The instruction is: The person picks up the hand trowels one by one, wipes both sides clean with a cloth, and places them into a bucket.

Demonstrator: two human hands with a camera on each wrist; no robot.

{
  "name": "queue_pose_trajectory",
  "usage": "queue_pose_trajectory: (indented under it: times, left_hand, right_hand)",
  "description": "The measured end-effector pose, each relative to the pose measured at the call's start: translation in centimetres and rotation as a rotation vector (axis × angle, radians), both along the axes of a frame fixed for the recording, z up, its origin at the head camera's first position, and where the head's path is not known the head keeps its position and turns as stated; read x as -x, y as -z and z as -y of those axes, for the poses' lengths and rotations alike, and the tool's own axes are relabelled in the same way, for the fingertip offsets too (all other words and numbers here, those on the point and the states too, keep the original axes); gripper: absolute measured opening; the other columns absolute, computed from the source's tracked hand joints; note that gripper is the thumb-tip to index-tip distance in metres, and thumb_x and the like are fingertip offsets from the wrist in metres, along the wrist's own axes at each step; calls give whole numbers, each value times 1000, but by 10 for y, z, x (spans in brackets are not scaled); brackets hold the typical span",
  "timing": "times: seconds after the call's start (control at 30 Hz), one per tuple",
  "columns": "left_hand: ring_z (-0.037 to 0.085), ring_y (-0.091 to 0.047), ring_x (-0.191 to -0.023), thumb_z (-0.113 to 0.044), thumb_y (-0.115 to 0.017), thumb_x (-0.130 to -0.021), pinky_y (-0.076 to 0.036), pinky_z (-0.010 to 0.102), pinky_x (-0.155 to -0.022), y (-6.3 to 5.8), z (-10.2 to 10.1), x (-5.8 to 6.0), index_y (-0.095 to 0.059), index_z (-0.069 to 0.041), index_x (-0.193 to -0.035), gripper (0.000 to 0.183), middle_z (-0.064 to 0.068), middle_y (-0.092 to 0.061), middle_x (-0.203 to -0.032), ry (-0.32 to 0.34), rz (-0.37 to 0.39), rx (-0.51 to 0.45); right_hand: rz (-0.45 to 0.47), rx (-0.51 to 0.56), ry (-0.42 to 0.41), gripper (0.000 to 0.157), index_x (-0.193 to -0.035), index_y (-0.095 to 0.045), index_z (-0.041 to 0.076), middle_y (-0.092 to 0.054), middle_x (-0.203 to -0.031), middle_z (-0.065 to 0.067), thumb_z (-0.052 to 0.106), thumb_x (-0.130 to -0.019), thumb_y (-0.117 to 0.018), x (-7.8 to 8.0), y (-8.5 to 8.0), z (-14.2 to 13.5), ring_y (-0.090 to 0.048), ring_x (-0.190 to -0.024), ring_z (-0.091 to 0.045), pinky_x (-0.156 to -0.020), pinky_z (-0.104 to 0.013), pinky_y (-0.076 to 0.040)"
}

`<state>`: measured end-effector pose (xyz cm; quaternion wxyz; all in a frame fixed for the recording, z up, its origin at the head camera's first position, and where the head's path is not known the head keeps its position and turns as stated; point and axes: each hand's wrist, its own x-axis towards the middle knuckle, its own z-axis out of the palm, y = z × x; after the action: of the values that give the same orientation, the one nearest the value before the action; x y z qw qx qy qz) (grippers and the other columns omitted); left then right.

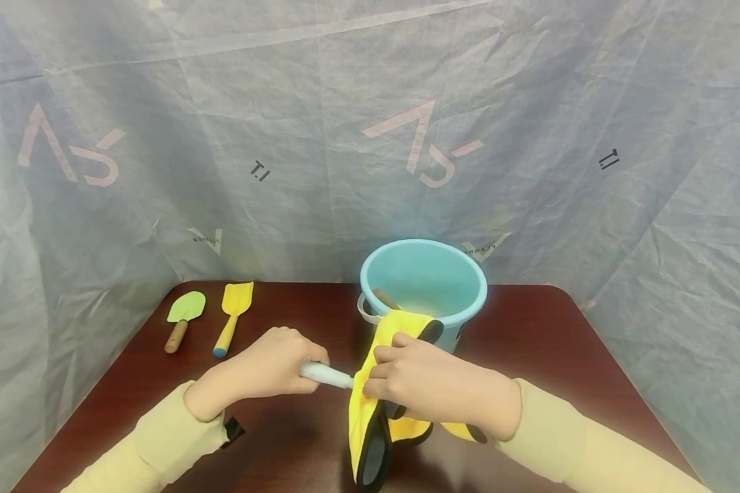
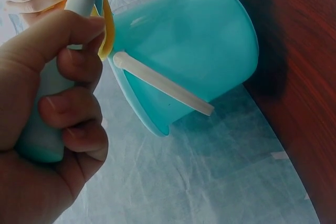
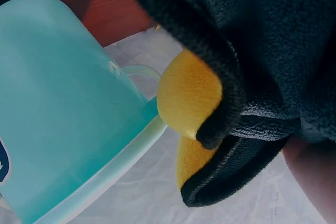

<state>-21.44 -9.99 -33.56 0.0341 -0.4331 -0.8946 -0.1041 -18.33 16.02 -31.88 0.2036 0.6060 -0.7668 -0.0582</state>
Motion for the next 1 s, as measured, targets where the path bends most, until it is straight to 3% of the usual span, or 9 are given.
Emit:
queue_pose_trajectory:
  times: [0.27, 0.47, 1.0]
  left_hand:
    - [4, -33, -49, -16, -71, -69, -28, 20, -44, 0, 2, 0, -59, -22, -67, 14, -15, -40, -54, -4, -34, 0]
    - [5, -35, -49, -14, -72, -68, -30, 21, -44, 0, 4, 0, -64, -21, -70, 10, -14, -43, -55, 2, -32, -14]
    - [5, -36, -50, -18, -72, -72, -31, 21, -46, -1, 12, 1, -66, -20, -74, 7, -15, -47, -58, -19, -62, -12]
  right_hand:
    - [4, -10, 9, 37, -90, -60, 24, -49, -76, 15, 14, -59, -79, -4, -5, -1, -37, -71, -6, -69, -23, -28]
    - [-6, -9, 4, 37, -89, -60, 24, -50, -76, 15, 12, -60, -79, -5, -6, -3, -37, -71, -6, -69, -22, -28]
    - [-9, 21, -20, 45, -90, -60, 24, -52, -79, 15, 8, -52, -79, -5, -8, -14, -37, -73, -7, -69, -22, -29]
